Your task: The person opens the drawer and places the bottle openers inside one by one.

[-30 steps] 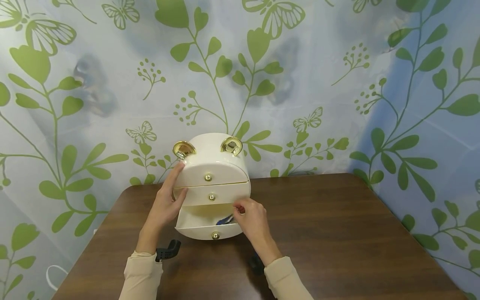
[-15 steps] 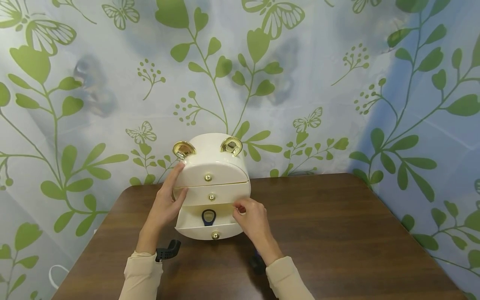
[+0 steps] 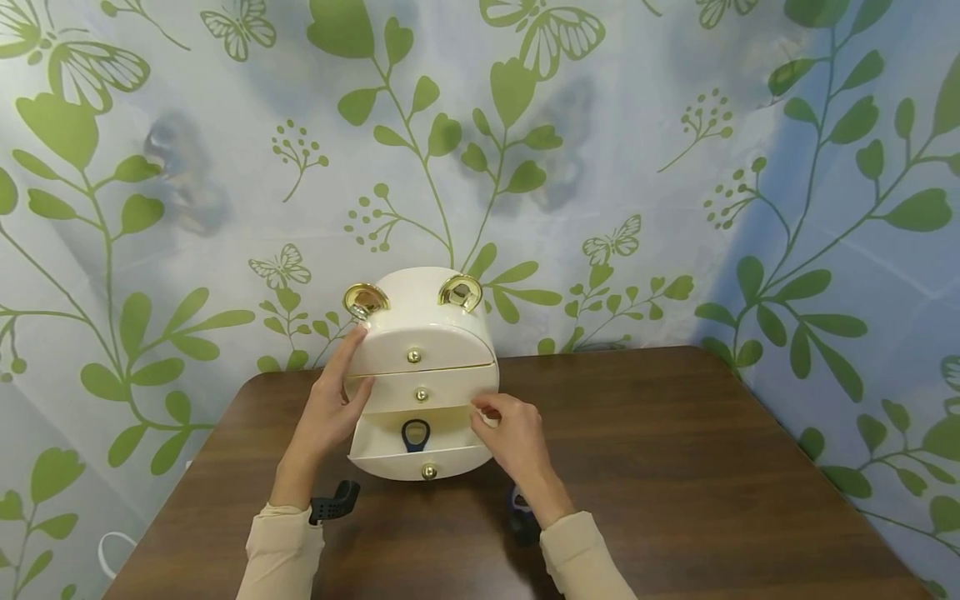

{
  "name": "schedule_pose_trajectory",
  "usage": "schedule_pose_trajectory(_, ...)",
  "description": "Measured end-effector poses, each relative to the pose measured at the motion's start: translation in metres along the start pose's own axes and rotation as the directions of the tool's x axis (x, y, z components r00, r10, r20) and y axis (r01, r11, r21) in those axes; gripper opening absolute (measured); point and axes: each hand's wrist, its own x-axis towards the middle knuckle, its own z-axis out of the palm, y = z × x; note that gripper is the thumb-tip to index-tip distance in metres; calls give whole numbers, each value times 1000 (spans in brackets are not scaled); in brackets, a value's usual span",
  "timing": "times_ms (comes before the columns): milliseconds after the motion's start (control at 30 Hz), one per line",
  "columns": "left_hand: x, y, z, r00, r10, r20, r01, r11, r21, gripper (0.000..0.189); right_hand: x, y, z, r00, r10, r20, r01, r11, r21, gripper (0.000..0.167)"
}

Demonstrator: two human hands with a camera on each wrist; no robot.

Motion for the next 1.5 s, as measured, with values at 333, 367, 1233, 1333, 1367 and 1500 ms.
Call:
schedule_pose_trajectory(333,0,-2,1,1000,12,-2,-12,1000,0,74,1,8,-12,998,56,-17,-56,998,23,18)
schedule_pose_trajectory(367,0,-2,1,1000,10,-1,-10,1000,-1,74,1,8,-13,998,58,-15,-58,998,26,18)
schedule_pose_trajectory(1233,2,-1,0,1000,5,2,-5,1000,1,76,-13,34,-34,996,52,73,-48,997,-62,19)
schedule_pose_trajectory(1333,1,0,-1,1000,1,2,-1,1000,1,75,-16,38,-37,995,38,87,-33,997,-66,20)
schedule_pose_trajectory(1367,1,0,-1,1000,1,2,-1,1000,0,75,-17,40,-38,995,35,92,-29,998,-64,21)
schedule_pose_trajectory(1500,0,1,-1,1000,-6,6,6,1000,-3,76,-20,45,-41,992,27,121,-21,998,-55,22)
